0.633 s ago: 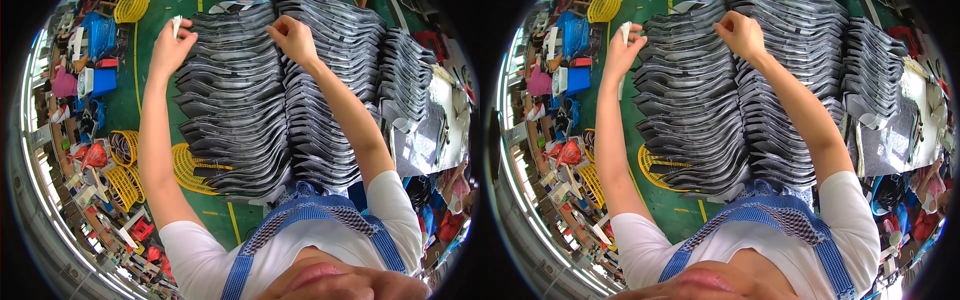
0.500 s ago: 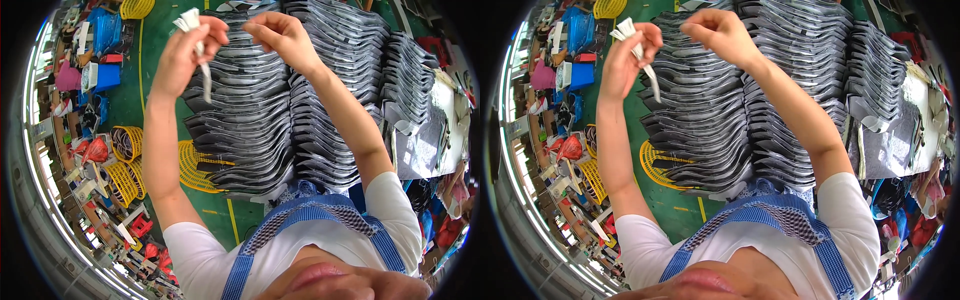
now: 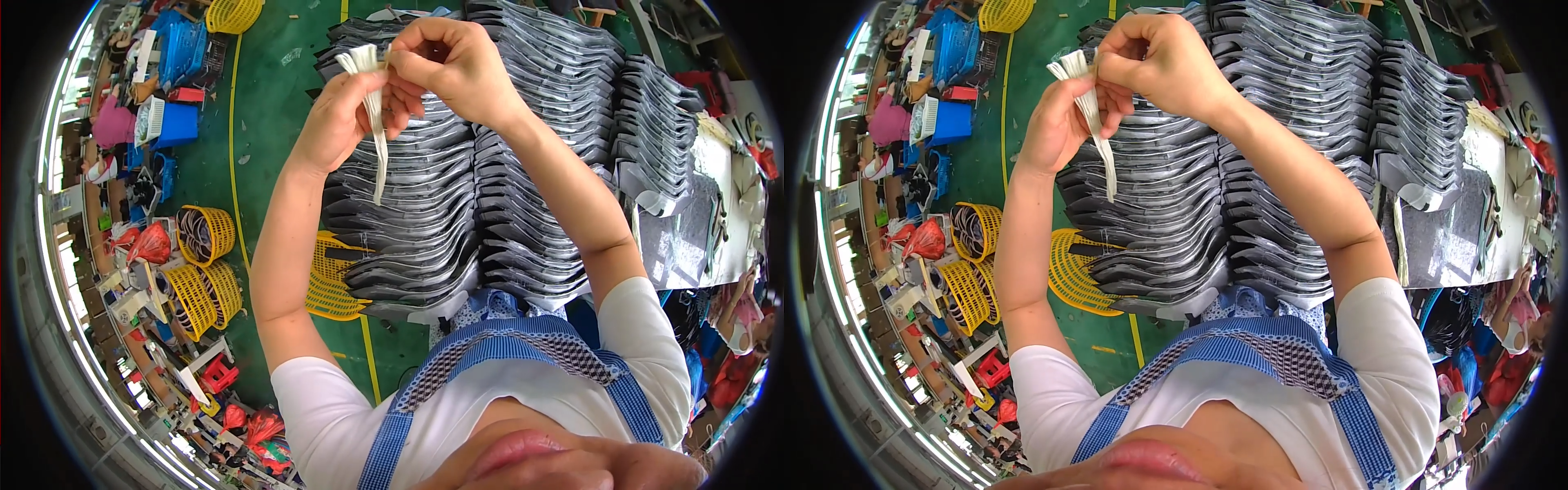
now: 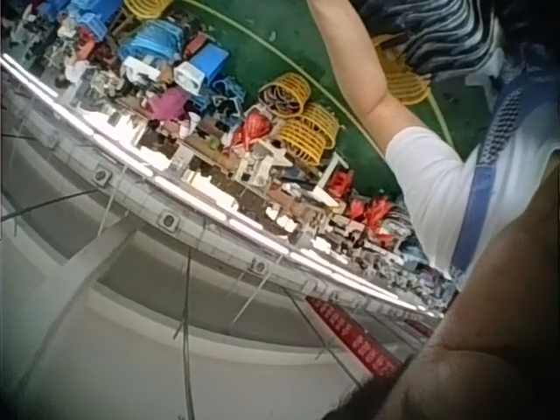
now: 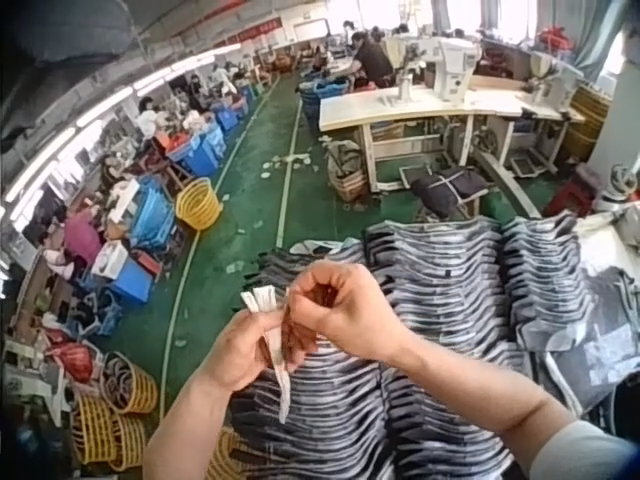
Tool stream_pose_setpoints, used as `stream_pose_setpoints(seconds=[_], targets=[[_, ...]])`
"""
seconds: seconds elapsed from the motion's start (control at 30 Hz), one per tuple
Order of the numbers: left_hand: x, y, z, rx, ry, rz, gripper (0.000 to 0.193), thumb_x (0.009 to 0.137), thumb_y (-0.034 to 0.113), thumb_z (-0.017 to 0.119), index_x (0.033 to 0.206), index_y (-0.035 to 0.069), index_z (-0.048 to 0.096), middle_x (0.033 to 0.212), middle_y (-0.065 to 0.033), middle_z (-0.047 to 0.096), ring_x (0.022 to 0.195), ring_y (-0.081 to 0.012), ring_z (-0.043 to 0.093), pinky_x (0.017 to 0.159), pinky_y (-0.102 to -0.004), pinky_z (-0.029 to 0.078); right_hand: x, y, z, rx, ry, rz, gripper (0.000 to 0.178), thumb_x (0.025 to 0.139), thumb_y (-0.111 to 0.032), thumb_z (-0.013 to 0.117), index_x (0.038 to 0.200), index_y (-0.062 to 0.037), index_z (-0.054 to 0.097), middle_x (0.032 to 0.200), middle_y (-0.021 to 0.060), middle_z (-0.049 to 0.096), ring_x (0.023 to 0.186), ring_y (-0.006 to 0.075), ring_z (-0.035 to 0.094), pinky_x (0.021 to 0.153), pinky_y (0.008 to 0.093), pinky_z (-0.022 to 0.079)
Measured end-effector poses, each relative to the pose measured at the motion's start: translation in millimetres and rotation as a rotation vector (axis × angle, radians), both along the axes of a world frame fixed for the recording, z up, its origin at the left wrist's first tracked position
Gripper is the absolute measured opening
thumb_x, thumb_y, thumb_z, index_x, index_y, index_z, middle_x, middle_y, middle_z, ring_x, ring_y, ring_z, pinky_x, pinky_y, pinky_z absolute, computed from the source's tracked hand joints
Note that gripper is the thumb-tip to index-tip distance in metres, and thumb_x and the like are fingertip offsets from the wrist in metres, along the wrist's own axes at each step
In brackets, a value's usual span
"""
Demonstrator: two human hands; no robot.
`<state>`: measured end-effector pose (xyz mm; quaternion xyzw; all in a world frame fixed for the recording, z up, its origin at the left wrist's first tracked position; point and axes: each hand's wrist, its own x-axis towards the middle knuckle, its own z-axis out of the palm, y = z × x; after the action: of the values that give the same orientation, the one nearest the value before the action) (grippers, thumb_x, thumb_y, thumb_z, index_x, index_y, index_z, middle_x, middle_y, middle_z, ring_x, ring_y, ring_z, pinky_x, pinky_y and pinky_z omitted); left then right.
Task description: The worker is assembling shoe upper components by attaching white strips to them in a factory setting.
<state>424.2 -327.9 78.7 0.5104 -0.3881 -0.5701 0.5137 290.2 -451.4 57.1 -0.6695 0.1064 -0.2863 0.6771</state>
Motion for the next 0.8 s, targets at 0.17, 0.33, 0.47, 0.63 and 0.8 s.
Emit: stream_pose_setpoints(seconds=[0.17, 0.33, 0.47, 0.63, 0.8], targets=[[14.7, 11.7, -3.9, -0.133, 0.322, 0.696, 0.028, 0.094, 0.019, 0.043, 0.092, -0.003, 0.061, 0.078, -0.0083, 0.061, 0.057, -0.0103, 0.050, 0.051, -0.0251, 0.042, -23.0, -32.4, -33.9, -0.051, -0.011, -0.442, 0.014, 0.085, -0.012, 0.063, 0.090, 0.0003, 0.068, 0.076, -0.0029, 0.061, 0.065, 0.0027, 0.049, 0.058, 0.0179, 0.039], [60.0, 52.9, -9.7, -0.183, -0.095, 0.818, 0.025, 0.089, 0.015, 0.054, 0.104, -0.005, 0.060, 0.068, 0.0019, 0.051, 0.048, -0.0017, 0.035, 0.042, -0.0181, 0.025, -59.9, -53.4, -48.2, 0.093, 0.082, -0.448, 0.011, 0.086, -0.011, 0.061, 0.089, -0.0037, 0.069, 0.074, -0.0047, 0.060, 0.062, 0.0001, 0.043, 0.054, 0.0160, 0.034], [-21.5, 6.4, 0.8, -0.062, -0.090, 0.345, 0.042, 0.087, 0.022, 0.064, 0.121, -0.001, 0.056, 0.089, -0.0020, 0.061, 0.060, -0.0007, 0.046, 0.046, -0.0144, 0.029, -48.7, -5.3, -28.3, 0.181, -0.005, -0.237, 0.013, 0.087, -0.011, 0.065, 0.092, 0.0005, 0.067, 0.083, 0.0010, 0.066, 0.074, 0.0056, 0.059, 0.068, 0.0198, 0.047], [-40.9, -0.7, -14.3, 0.091, -0.038, 0.105, 0.025, 0.088, 0.024, 0.067, 0.096, 0.001, 0.065, 0.074, -0.0003, 0.060, 0.056, -0.0036, 0.050, 0.046, -0.0167, 0.034, -67.1, 21.6, -27.0, 0.245, 0.068, -0.077, 0.011, 0.088, -0.011, 0.065, 0.091, -0.0001, 0.065, 0.077, 0.0010, 0.065, 0.069, 0.0045, 0.059, 0.059, 0.0185, 0.046], [-41.5, 5.7, -21.8, 0.201, -0.274, -0.005, 0.017, 0.087, 0.021, 0.068, 0.087, 0.004, 0.066, 0.067, 0.0016, 0.059, 0.057, -0.0025, 0.049, 0.050, -0.0184, 0.038, -79.8, 17.4, -36.8, 0.308, 0.174, 0.073, 0.012, 0.089, -0.013, 0.066, 0.090, -0.0017, 0.066, 0.071, 0.0005, 0.064, 0.062, 0.0046, 0.059, 0.054, 0.0174, 0.045]])
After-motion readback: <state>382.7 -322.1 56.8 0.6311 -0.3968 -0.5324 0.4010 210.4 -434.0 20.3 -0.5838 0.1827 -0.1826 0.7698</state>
